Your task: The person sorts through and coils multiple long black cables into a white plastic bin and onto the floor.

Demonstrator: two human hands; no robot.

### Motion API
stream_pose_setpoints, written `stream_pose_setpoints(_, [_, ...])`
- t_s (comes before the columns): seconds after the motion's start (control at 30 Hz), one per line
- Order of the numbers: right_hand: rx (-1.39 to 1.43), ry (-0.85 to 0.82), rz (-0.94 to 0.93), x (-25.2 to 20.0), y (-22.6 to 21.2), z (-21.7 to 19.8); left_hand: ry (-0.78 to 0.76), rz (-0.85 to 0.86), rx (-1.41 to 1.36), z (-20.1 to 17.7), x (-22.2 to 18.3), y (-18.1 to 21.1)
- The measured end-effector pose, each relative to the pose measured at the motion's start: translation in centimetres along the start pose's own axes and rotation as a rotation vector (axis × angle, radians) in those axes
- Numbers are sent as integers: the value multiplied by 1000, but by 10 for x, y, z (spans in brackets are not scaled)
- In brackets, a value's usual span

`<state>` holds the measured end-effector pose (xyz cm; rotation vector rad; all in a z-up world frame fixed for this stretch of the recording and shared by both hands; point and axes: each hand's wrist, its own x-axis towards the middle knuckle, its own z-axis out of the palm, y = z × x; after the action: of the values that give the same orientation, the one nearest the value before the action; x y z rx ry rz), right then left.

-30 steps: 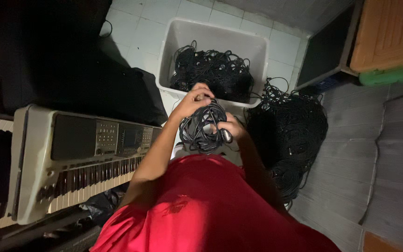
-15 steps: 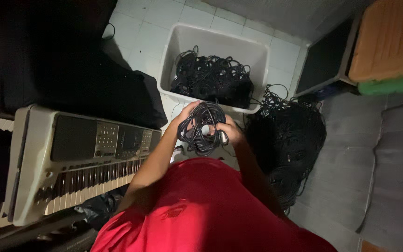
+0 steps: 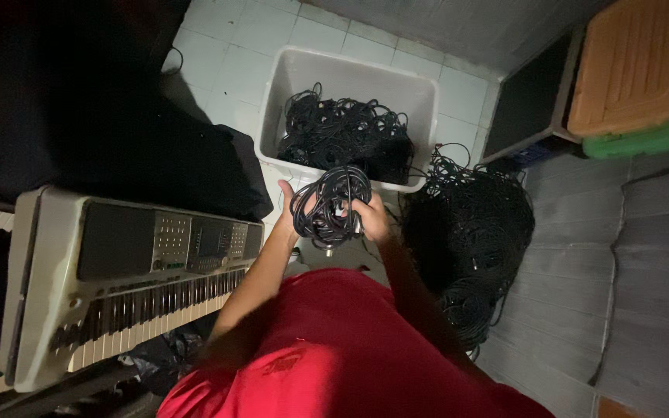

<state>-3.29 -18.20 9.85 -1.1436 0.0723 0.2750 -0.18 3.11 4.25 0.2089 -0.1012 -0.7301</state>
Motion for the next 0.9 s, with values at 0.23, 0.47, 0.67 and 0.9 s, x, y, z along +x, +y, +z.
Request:
stream_pose_setpoints(0.23, [-238, -1, -195, 5, 21, -21, 203, -34, 782, 54, 0, 15])
stream_pose_setpoints(0.47, [-313, -8, -338, 6, 14, -18, 275, 194, 875, 87, 9, 11])
stream_pose_setpoints(0.67, [-265, 118, -38, -1, -16, -2, 304, 117, 795, 85, 10, 23])
stream_pose_setpoints(0.9, [-305, -126, -74, -4, -49, 14, 265, 68, 783, 80, 13, 24])
